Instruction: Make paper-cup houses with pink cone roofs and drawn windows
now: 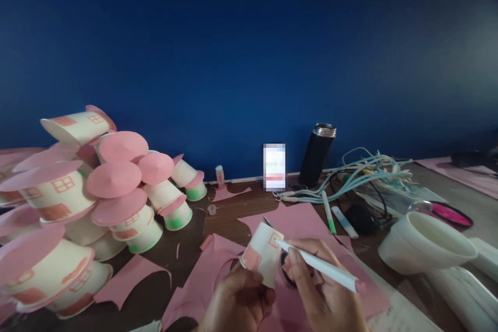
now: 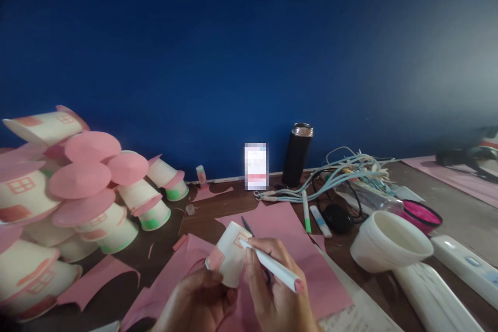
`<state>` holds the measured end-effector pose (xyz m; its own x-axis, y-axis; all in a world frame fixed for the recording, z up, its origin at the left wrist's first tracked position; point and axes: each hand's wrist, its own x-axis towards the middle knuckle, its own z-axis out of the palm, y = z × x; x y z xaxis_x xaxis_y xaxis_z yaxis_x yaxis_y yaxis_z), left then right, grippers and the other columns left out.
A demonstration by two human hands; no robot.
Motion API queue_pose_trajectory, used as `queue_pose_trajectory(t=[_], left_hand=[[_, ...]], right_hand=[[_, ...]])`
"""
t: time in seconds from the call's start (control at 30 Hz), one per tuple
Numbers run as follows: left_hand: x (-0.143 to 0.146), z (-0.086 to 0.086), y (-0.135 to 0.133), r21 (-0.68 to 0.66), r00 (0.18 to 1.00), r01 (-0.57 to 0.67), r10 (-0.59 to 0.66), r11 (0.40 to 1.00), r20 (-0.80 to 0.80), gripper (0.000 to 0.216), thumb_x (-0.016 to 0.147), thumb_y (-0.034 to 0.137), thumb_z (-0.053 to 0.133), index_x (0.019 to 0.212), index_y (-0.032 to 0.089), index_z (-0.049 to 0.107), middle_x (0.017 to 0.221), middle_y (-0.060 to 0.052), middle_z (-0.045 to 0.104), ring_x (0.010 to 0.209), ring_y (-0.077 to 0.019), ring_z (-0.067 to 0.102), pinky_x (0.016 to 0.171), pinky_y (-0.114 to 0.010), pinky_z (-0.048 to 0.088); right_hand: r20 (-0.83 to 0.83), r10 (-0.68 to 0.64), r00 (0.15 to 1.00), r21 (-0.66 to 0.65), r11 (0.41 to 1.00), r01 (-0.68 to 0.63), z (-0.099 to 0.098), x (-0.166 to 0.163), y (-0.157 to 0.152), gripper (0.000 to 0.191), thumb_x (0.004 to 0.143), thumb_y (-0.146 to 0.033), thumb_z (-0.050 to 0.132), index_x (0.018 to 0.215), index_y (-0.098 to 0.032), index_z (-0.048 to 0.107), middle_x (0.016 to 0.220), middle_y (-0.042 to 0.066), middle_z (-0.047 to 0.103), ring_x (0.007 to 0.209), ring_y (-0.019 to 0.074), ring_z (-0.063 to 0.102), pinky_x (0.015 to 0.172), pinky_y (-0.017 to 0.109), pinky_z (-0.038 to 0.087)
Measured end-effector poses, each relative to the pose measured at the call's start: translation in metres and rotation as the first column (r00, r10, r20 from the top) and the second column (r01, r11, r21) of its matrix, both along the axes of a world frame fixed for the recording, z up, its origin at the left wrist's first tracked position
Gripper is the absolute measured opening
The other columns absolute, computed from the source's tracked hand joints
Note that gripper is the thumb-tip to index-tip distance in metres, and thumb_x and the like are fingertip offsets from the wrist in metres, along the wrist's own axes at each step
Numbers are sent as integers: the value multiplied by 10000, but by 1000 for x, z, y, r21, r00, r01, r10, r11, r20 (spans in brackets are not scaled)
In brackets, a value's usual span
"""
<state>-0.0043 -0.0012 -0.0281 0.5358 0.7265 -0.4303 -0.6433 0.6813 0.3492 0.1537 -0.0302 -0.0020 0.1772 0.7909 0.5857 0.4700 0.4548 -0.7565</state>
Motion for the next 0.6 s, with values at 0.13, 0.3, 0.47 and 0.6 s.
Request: queue_pose_trajectory(t=[0.13,0.3,0.47,0.6], left_hand=[[0,-1,0,26,1000,-1,1,1000,-24,145,664,56,651,793,116,679,736,-63,700,649,-157,602,681,-288,446],[1,-2,-1,55,999,5,-3,998,-36,150,667,77,646,809,112,681,739,-66,699,634,-157,596,664,-289,434],[2,1,-2,54,999,-16,18,998,-41,197,651,62,650,837,120,679,744,-56,693,646,-155,594,670,-289,430],[2,1,-1,54,1000,-5,6,999,-24,173,652,67,658,813,128,677,712,-43,676,649,-156,591,671,-288,426]], right_hand=[[7,9,1000,-9,1000,-9,-1,0,0,130,939,-222,547,1052,-213,611,807,38,680,674,152,693,615,209,572],[15,6,1000,-11,1000,-6,0,0,0,119,943,-218,544,1043,-222,607,797,27,675,655,139,687,612,200,566],[40,-15,999,-18,1000,16,2,0,-1,116,939,-222,550,1038,-222,610,809,25,673,658,140,686,631,206,566],[48,-21,999,-17,1000,22,3,0,-1,118,942,-220,544,1039,-224,611,811,25,673,666,141,690,642,207,567]])
